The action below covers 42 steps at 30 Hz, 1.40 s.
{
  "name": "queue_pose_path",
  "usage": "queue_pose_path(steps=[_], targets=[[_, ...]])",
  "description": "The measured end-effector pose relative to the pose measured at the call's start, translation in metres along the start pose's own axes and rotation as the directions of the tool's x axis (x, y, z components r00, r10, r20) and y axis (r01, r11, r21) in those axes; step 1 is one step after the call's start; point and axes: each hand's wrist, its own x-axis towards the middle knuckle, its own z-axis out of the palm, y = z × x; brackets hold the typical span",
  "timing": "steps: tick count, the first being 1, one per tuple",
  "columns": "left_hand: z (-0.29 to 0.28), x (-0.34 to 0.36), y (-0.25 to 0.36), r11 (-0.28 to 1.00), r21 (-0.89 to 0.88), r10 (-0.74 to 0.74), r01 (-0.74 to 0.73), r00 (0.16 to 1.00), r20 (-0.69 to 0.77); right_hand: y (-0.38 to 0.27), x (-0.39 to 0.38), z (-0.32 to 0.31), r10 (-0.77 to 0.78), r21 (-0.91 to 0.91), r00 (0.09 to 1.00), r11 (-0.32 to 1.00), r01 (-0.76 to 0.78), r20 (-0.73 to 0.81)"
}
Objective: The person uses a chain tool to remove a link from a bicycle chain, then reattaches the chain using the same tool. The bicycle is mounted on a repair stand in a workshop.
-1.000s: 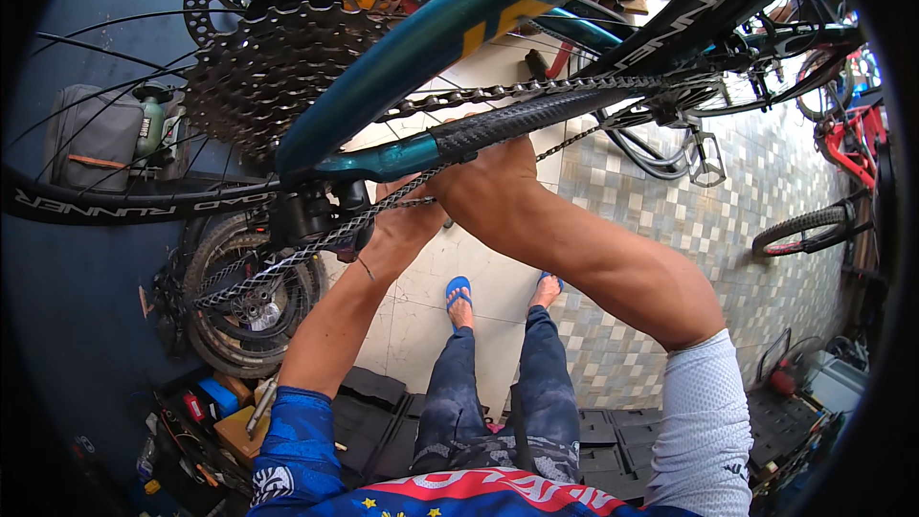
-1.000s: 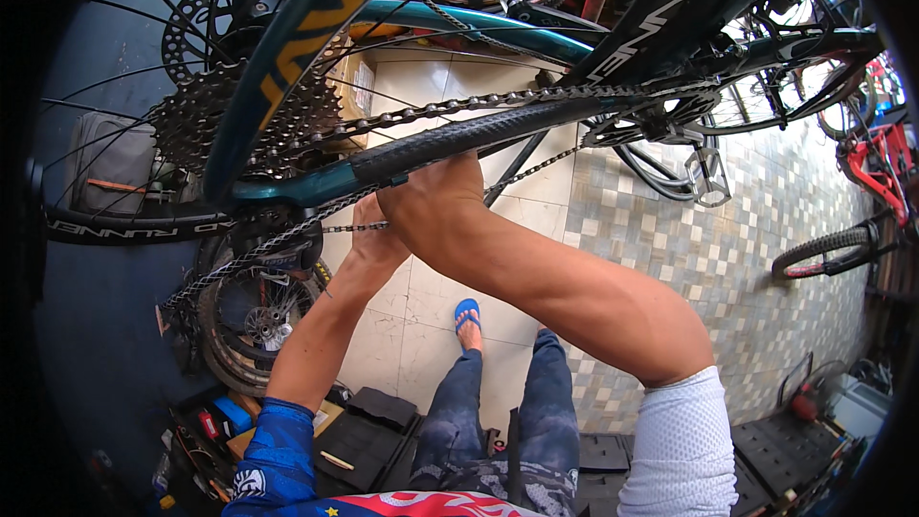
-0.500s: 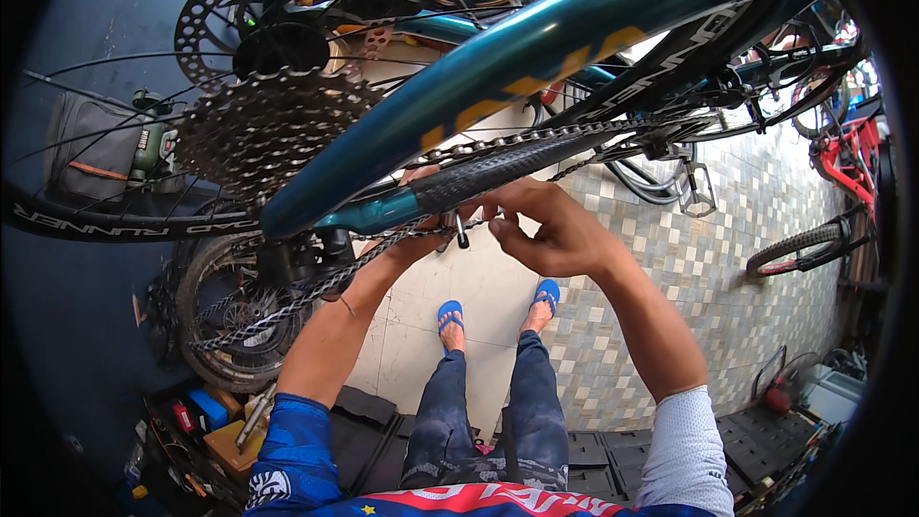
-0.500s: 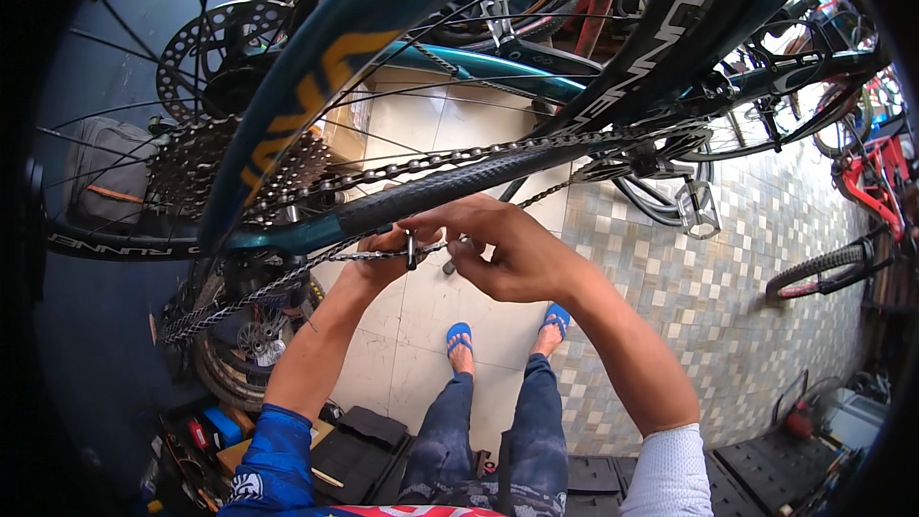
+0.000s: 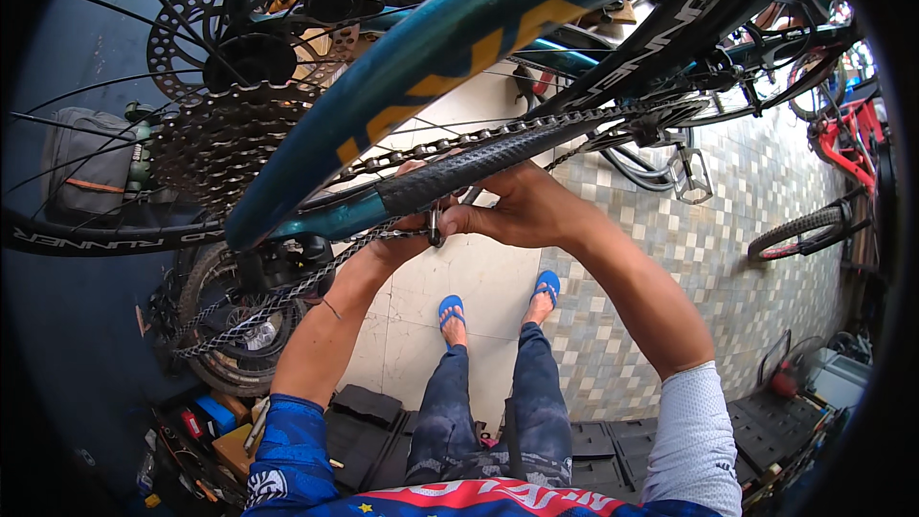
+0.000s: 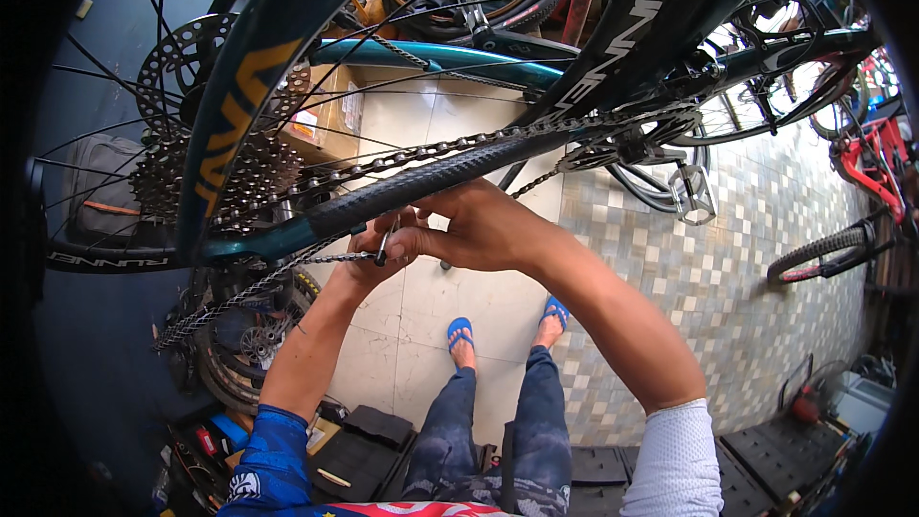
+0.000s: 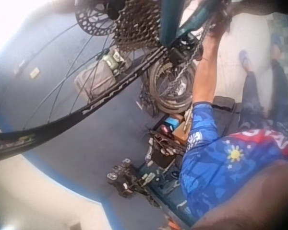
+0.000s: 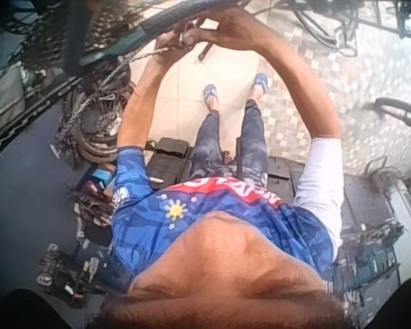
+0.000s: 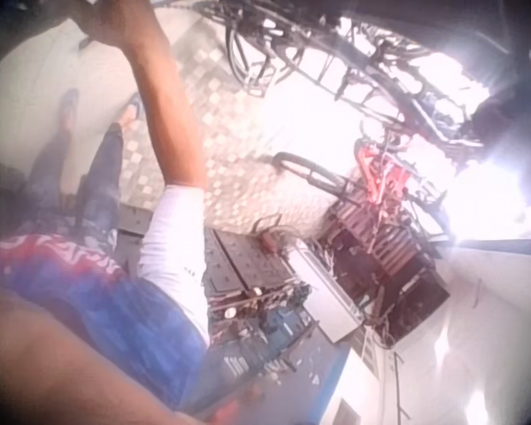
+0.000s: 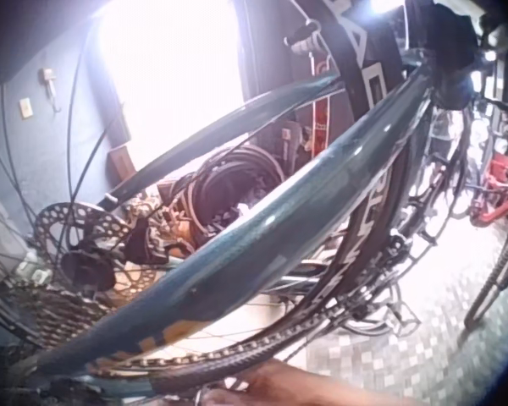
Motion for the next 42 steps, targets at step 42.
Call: queue_pose_path(steps=[42], targets=[[0.02, -0.034, 0.003, 0.75, 0.646, -0.27, 0.144, 0.958, 0.1, 0.008, 0.028, 0.048, -0.048, -0.564, 0.941, 0.81, -0.161, -0.336]])
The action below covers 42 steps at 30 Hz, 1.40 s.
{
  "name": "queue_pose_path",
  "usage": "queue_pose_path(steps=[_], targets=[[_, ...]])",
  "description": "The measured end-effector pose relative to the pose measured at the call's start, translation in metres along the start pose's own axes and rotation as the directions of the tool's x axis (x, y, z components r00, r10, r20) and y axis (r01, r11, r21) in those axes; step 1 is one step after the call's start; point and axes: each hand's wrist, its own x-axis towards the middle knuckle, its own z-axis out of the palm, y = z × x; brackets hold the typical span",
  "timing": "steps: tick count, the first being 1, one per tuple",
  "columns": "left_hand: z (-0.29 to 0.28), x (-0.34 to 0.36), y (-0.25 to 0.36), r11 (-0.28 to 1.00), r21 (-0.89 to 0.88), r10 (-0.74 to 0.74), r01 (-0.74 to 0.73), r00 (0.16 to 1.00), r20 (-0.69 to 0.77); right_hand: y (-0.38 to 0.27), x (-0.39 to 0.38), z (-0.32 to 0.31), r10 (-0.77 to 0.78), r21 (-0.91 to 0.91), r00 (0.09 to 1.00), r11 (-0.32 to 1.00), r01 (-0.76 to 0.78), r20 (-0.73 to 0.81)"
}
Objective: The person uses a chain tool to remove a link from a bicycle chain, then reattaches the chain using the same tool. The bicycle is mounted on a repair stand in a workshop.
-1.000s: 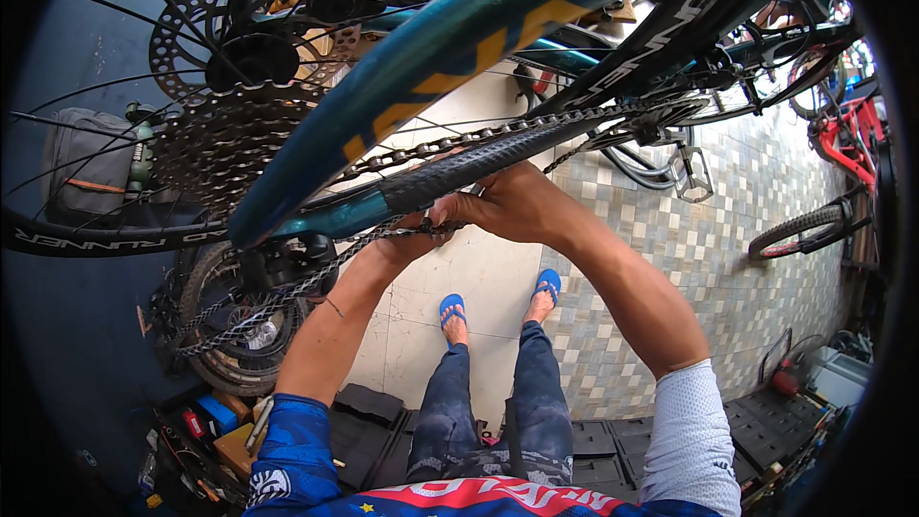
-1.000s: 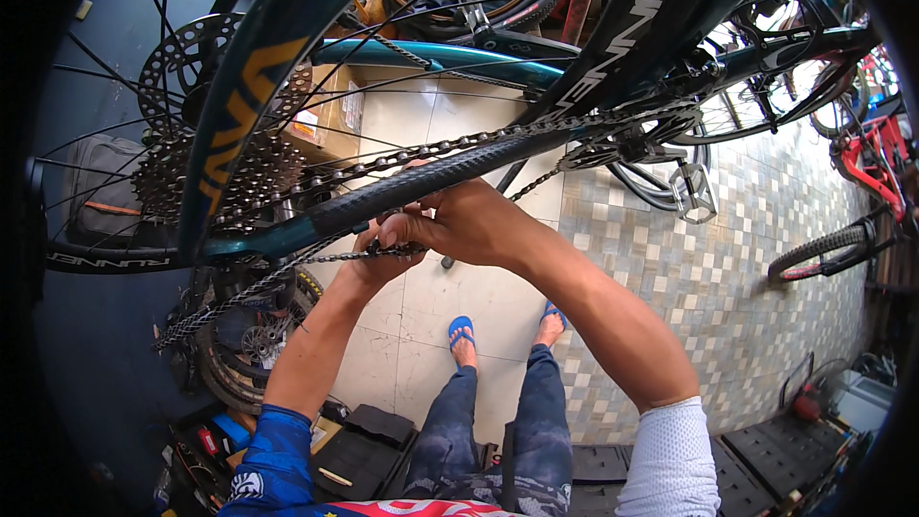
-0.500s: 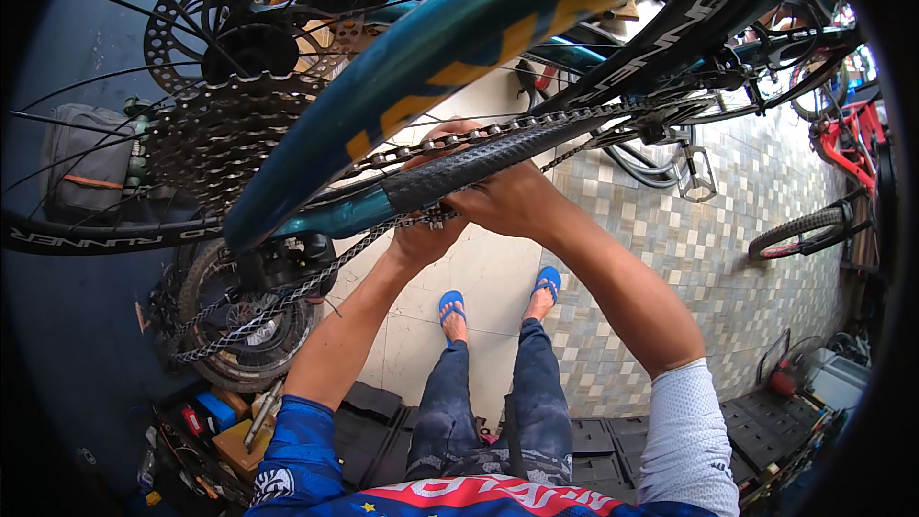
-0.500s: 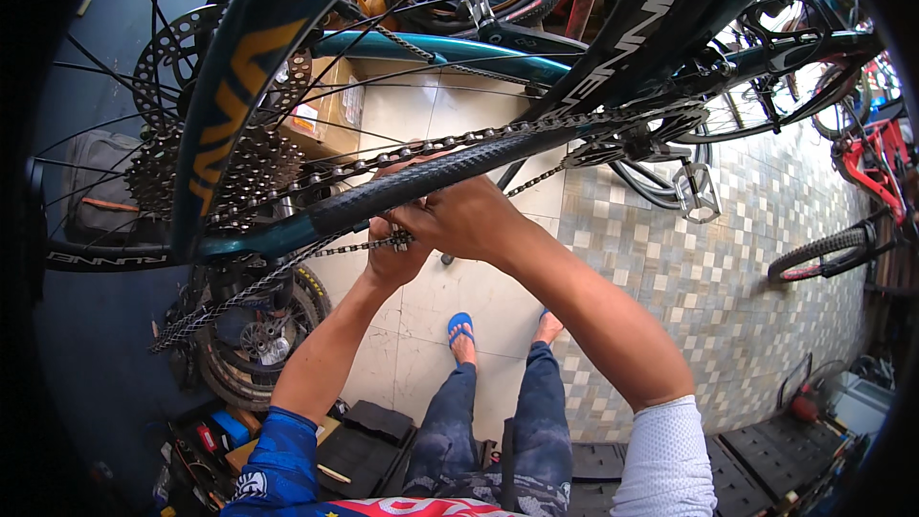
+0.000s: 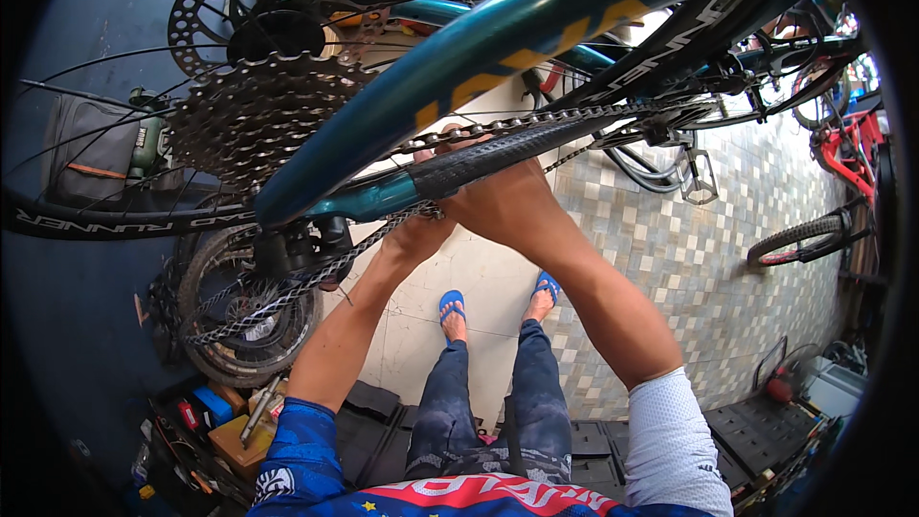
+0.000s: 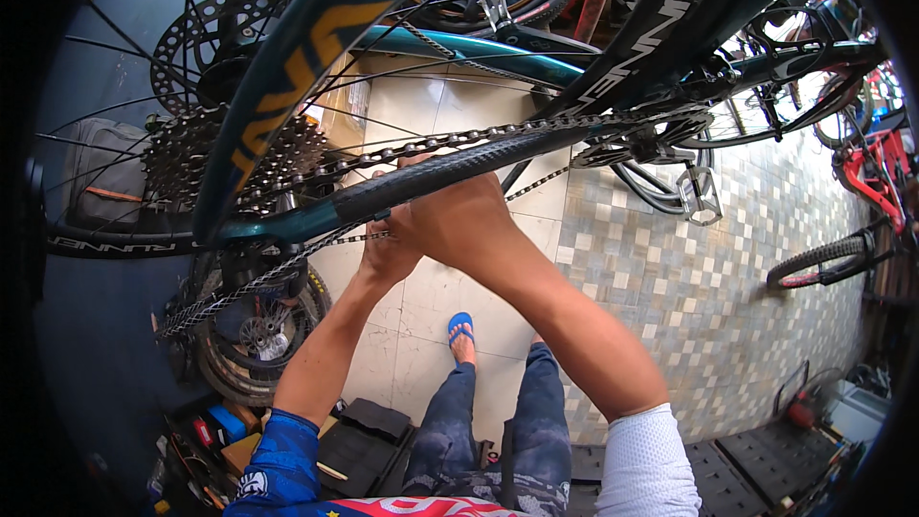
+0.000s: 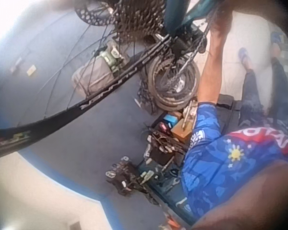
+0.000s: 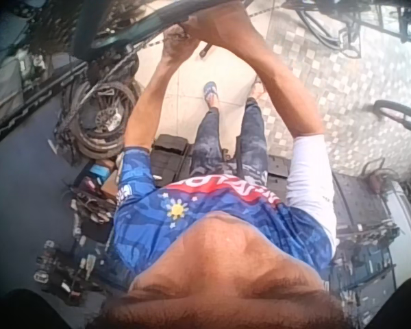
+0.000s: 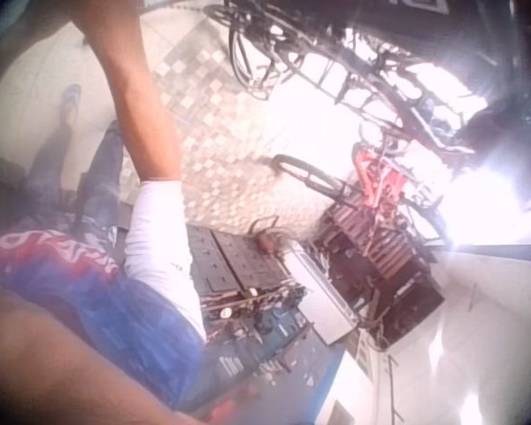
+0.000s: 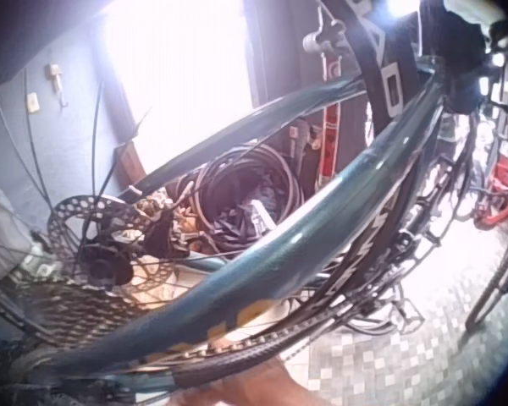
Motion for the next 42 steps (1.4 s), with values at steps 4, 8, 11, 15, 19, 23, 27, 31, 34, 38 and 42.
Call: queue_pose_path(steps=[4, 8, 11, 15, 19, 23, 27, 31, 34, 38, 42], targets=[[0.001, -0.005, 0.005, 0.891, -0.442, -0.161, 0.103, 0.982, -0.096, 0.018, -0.009, 0.005, -0.042, -0.017, 0.999, 0.999, 0.043, 0.028], [0.001, 0.007, 0.021, 0.806, -0.582, -0.199, 0.11, 0.976, -0.092, 0.045, -0.009, 0.002, -0.113, -0.025, 0.993, 0.993, 0.114, 0.033], [-0.003, 0.014, 0.034, 0.371, -0.862, -0.457, 0.345, 0.876, 0.154, 0.053, -0.015, 0.002, 0.167, 0.37, 0.981, 0.909, -0.191, 0.095], [-0.012, 0.013, 0.036, 0.096, -0.873, -0.514, 0.479, 0.775, 0.368, 0.051, -0.013, 0.002, 0.16, 0.256, 0.987, 0.954, -0.159, 0.016], [-0.015, 0.01, 0.019, 0.898, -0.393, -0.223, 0.198, 0.975, -0.02, 0.043, -0.007, 0.003, 0.114, 0.444, 0.991, 0.886, -0.133, 0.069], [-0.007, 0.017, 0.017, 0.757, -0.641, -0.328, 0.125, 0.921, -0.208, 0.037, -0.003, 0.019, 0.109, 0.351, 0.991, 0.928, -0.128, 0.072], [-0.013, 0.012, 0.02, 0.507, -0.797, -0.461, 0.328, 0.885, 0.071, 0.044, -0.007, 0.022, 0.228, 0.262, 0.971, 0.935, -0.239, 0.071], [-0.018, 0.009, 0.02, 0.421, -0.806, -0.516, 0.417, 0.84, 0.165, 0.047, -0.011, 0.019, 0.253, 0.077, 0.967, 0.964, -0.253, 0.005], [-0.014, 0.01, 0.013, 0.673, -0.693, -0.433, 0.259, 0.898, -0.084, 0.042, -0.008, 0.021, 0.104, 0.14, 0.994, 0.985, -0.098, -0.035], [-0.011, 0.003, -0.003, 0.89, -0.403, -0.253, 0.214, 0.966, -0.045, 0.034, 0.0, 0.033, -0.092, -0.059, 0.991, 0.995, 0.086, -0.102], [-0.012, 0.001, -0.002, 0.966, -0.217, -0.171, 0.14, 0.977, -0.131, 0.036, 0.008, 0.052, -0.16, -0.217, 0.975, 0.968, 0.124, -0.157]])
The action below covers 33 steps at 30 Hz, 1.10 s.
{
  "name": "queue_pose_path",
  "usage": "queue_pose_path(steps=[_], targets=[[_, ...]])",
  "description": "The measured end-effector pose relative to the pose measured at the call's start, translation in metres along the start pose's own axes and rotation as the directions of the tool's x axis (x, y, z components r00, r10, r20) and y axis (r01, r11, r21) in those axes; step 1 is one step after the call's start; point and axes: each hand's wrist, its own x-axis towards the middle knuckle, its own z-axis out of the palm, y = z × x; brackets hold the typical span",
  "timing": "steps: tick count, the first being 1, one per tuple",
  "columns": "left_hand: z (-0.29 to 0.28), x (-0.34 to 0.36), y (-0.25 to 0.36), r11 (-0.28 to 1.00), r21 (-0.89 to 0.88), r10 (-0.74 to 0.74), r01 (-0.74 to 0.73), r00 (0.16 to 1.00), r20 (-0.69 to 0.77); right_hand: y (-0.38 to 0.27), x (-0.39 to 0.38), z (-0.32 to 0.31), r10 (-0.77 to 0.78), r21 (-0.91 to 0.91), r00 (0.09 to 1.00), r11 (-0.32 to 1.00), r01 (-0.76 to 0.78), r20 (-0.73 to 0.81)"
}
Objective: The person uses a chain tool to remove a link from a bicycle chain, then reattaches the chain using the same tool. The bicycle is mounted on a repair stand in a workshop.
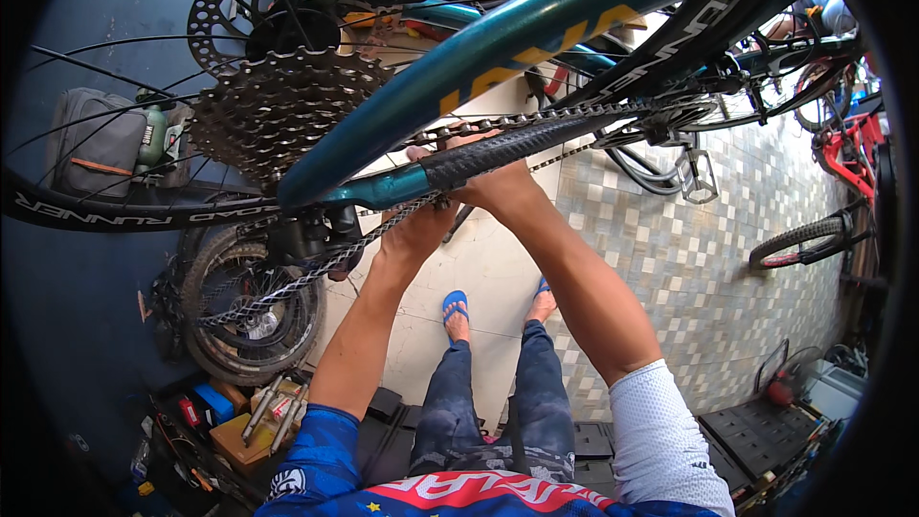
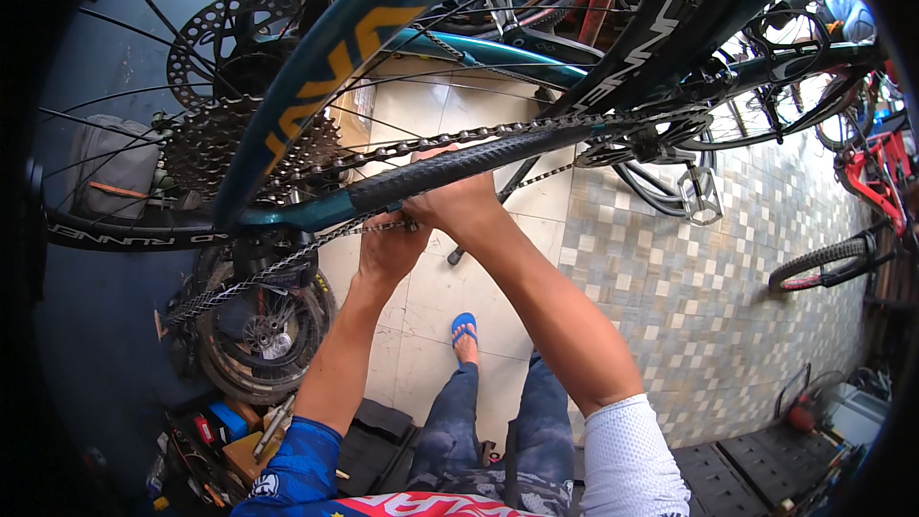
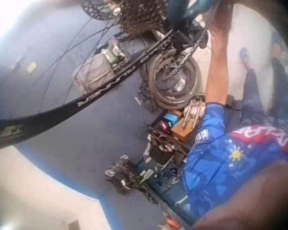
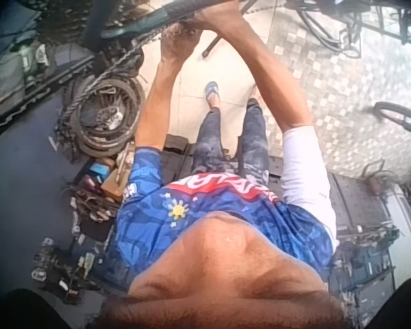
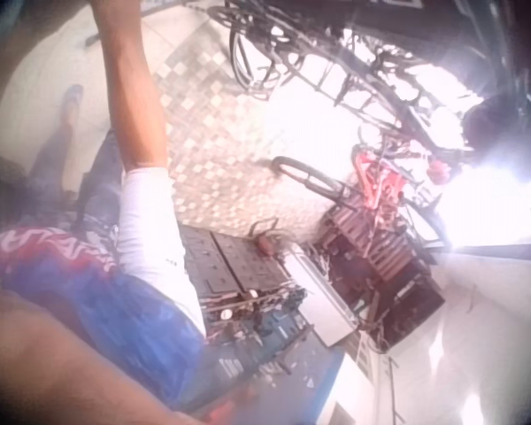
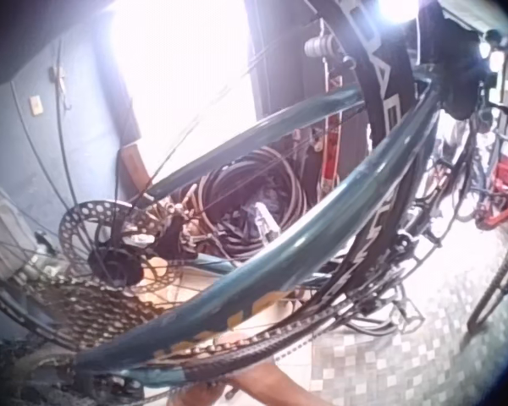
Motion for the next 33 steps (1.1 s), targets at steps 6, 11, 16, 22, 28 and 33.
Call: queue_pose_path(steps=[6, 11, 16, 22, 28, 33], targets=[[-0.005, 0.001, 0.026, 0.923, -0.361, -0.167, 0.134, 0.984, -0.061, -0.005, -0.003, 0.004, 0.096, 0.059, 0.992, 0.993, -0.101, 0.075], [-0.006, -0.007, 0.032, 0.832, -0.509, -0.223, 0.221, 0.973, 0.059, -0.004, 0.012, -0.023, -0.013, 0.65, 0.931, 0.719, -0.246, 0.366], [-0.007, -0.01, 0.032, 0.785, -0.54, -0.273, 0.302, 0.952, 0.136, 0.008, 0.007, -0.039, -0.018, 0.543, 0.923, 0.813, -0.211, 0.385], [-0.008, -0.006, 0.042, 0.658, -0.627, -0.415, 0.417, 0.896, 0.161, 0.015, -0.013, -0.024, -0.076, 0.376, 0.986, 0.926, 0.015, 0.146], [-0.008, -0.006, 0.034, 0.788, -0.526, -0.306, 0.321, 0.945, 0.118, 0.011, -0.021, -0.041, 0.307, 0.281, 0.884, 0.866, -0.413, 0.354], [-0.003, -0.004, 0.031, 0.79, -0.528, -0.336, 0.311, 0.94, 0.051, 0.009, -0.025, -0.052, 0.555, -0.173, 0.801, 0.832, -0.527, 0.225]])
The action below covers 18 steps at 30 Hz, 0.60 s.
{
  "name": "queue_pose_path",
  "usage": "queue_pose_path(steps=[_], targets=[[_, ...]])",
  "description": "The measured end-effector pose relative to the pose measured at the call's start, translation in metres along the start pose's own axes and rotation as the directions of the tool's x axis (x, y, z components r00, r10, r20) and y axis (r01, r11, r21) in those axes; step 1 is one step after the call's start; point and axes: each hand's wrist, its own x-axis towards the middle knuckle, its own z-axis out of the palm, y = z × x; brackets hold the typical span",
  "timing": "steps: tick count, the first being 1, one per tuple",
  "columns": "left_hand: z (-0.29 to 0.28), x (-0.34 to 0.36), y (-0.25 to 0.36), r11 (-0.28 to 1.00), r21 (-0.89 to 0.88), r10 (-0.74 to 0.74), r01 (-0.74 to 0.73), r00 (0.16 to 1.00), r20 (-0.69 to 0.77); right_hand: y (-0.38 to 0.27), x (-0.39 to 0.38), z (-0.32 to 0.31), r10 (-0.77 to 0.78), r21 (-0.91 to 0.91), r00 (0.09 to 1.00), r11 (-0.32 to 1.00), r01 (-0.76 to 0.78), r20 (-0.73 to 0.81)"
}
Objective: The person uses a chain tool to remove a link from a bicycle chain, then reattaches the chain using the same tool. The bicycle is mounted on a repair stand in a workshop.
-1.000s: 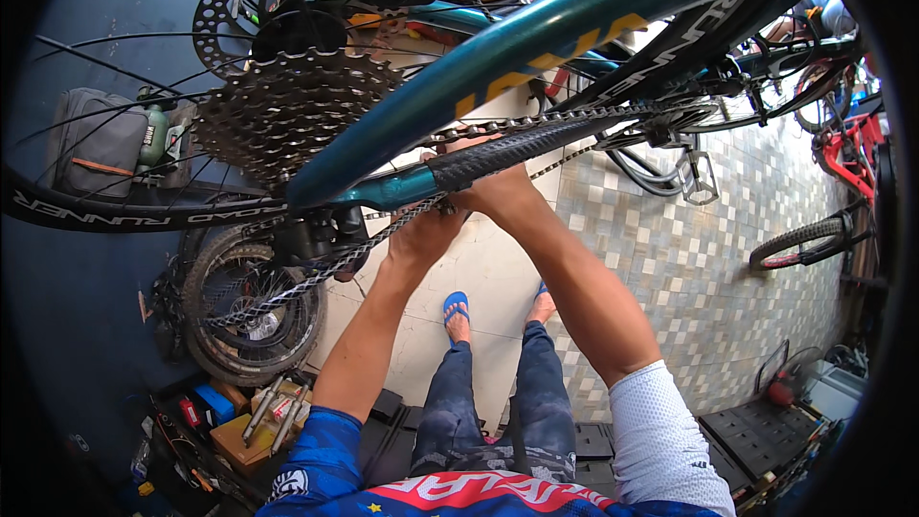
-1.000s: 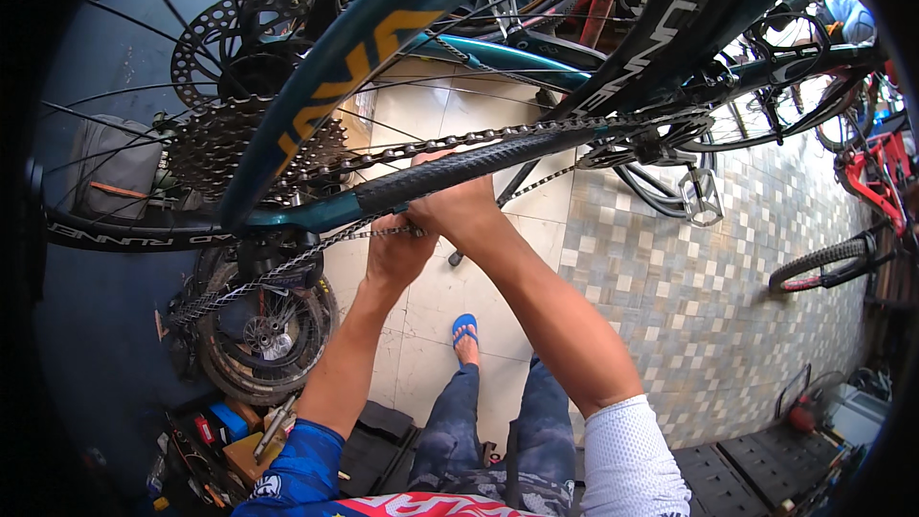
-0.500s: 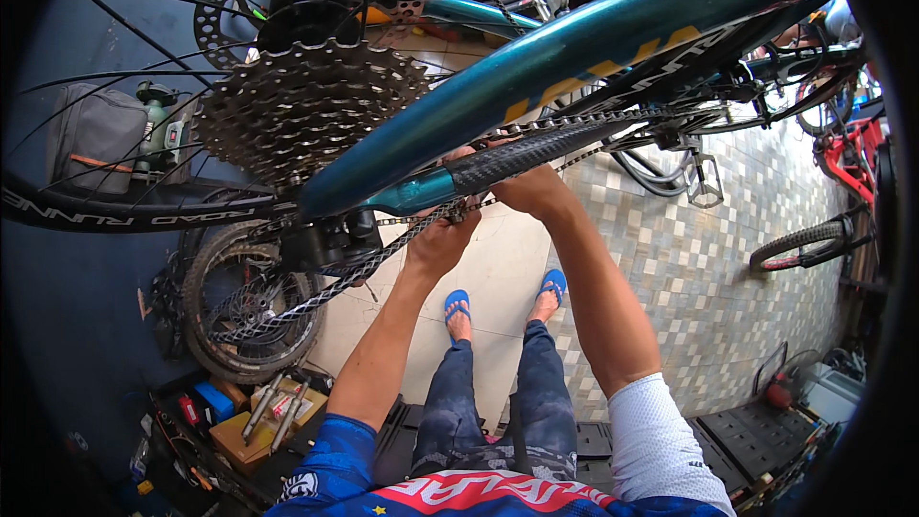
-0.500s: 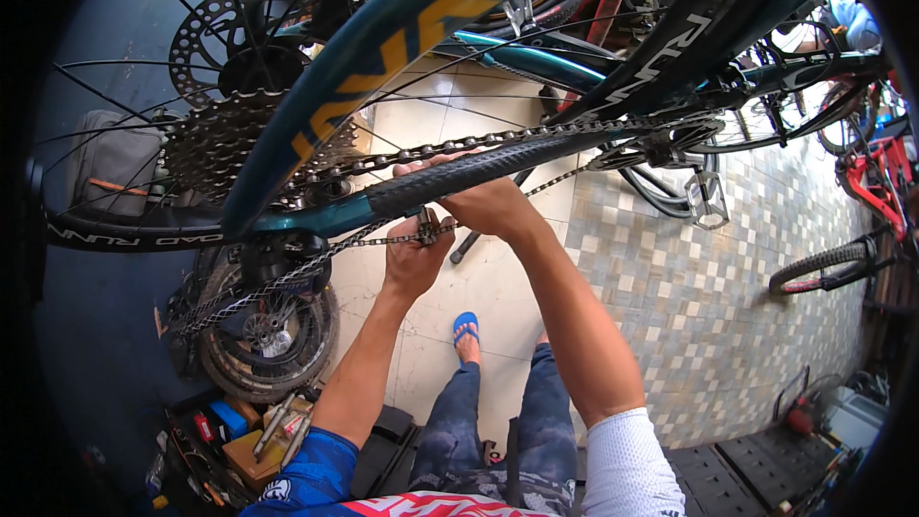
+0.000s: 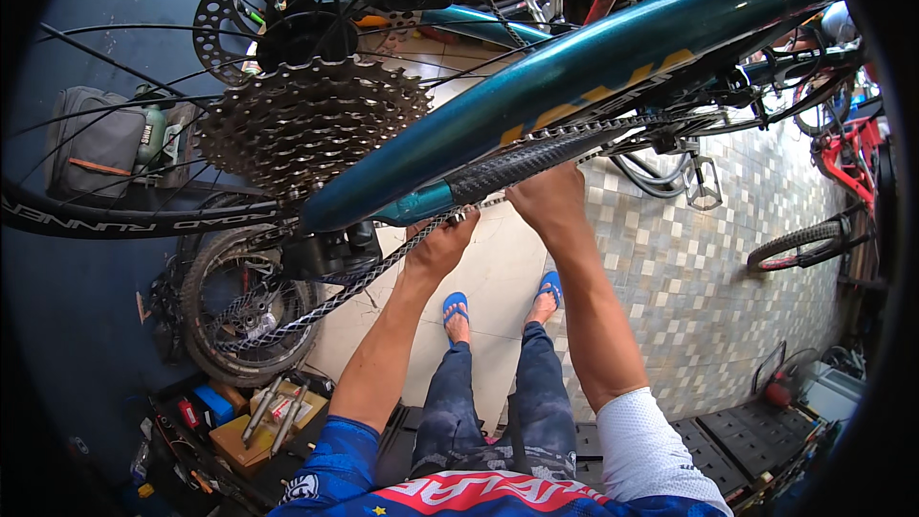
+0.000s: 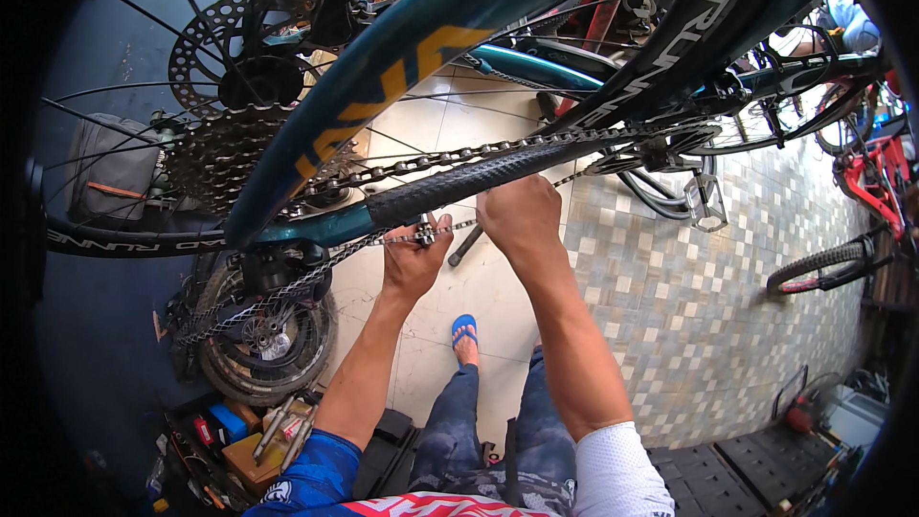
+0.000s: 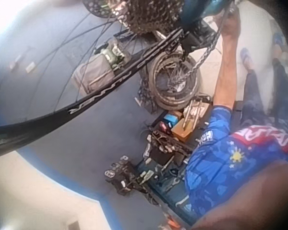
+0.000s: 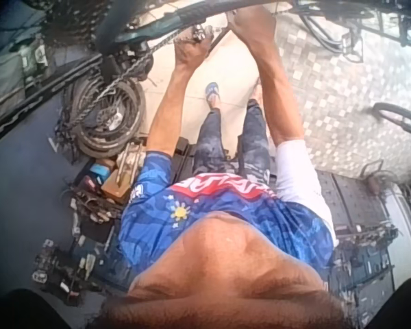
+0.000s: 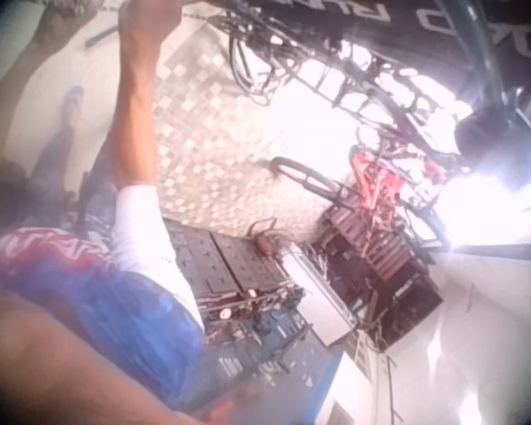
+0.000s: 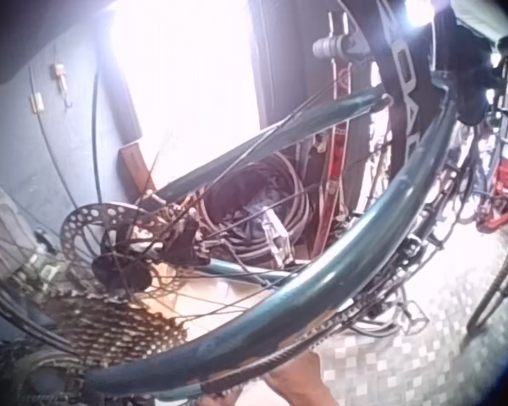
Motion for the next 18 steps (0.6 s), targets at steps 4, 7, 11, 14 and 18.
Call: queue_pose_path(steps=[4, 7, 11, 14, 18], targets=[[-0.003, 0.006, 0.001, 0.991, 0.113, 0.073, -0.074, 0.997, 0.018, -0.004, 0.003, -0.001, -0.26, 0.353, 0.956, 0.889, 0.291, -0.133], [-0.005, 0.012, -0.001, 0.942, 0.219, 0.267, -0.254, 0.963, -0.032, -0.018, 0.001, 0.005, -0.27, 0.485, 0.961, 0.834, 0.265, -0.06], [-0.007, 0.009, -0.004, 0.979, 0.129, 0.15, -0.161, 0.984, 0.091, -0.031, 0.001, 0.016, -0.262, 0.365, 0.952, 0.881, 0.302, -0.156], [-0.006, 0.003, -0.009, 0.93, 0.251, 0.233, -0.269, 0.959, 0.162, -0.024, 0.002, 0.016, -0.173, 0.343, 0.973, 0.914, 0.217, -0.153], [0.002, -0.005, -0.014, 0.99, 0.12, 0.064, -0.076, 0.993, 0.101, -0.019, 0.001, 0.011, -0.105, 0.414, 0.99, 0.9, 0.133, -0.091]])
